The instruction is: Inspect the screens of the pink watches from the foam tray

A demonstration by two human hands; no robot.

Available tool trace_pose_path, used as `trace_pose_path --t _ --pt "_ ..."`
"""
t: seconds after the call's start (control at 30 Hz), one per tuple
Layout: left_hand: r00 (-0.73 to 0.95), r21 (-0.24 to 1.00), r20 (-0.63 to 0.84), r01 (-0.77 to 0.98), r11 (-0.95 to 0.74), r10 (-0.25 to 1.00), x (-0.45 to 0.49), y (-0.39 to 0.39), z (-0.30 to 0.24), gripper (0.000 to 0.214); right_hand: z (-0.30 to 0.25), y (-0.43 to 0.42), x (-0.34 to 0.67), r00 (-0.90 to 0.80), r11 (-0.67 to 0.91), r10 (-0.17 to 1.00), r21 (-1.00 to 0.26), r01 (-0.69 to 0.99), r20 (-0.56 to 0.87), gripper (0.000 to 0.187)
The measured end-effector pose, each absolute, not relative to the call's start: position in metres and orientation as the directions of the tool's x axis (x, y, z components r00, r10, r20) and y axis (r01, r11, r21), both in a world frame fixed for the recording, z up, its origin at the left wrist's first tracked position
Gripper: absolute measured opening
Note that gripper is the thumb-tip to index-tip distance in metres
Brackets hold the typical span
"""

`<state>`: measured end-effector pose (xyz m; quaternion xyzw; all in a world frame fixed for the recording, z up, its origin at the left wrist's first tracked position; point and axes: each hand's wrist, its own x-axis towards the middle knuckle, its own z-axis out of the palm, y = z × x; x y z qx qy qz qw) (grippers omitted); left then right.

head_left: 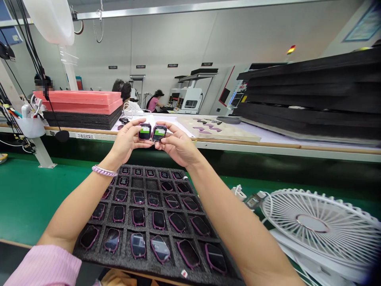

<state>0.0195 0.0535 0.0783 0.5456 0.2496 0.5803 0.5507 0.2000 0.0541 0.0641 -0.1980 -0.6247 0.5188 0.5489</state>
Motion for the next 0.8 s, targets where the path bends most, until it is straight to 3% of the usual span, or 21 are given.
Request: trace_pose_path --t 0.17,0.3,0.4,0.8 --pt "0.200 0.901 0.319 -0.367 -0.231 0.926 0.018 0.055 0.075 0.025 0.054 0.052 0.200 -0.334 0.357 0.817 -0.867 -0.346 0.470 0.058" --pt "0.246 0.910 0.328 -0.341 -0.236 0.912 0.017 0.053 0.071 0.046 0.048 0.053 0.201 -0.339 0.355 0.814 -0.866 -0.351 0.471 0.057" --pt "0.249 0.909 0.353 -0.319 -0.268 0.902 0.017 0.052 0.068 0.049 0.046 0.054 0.201 -0.342 0.358 0.811 -0.866 -0.349 0.474 0.057" --pt "0.180 0.928 0.313 -0.267 -0.260 0.932 0.014 0.056 0.064 0.029 0.043 0.047 0.201 -0.312 0.366 0.822 -0.862 -0.352 0.476 0.054"
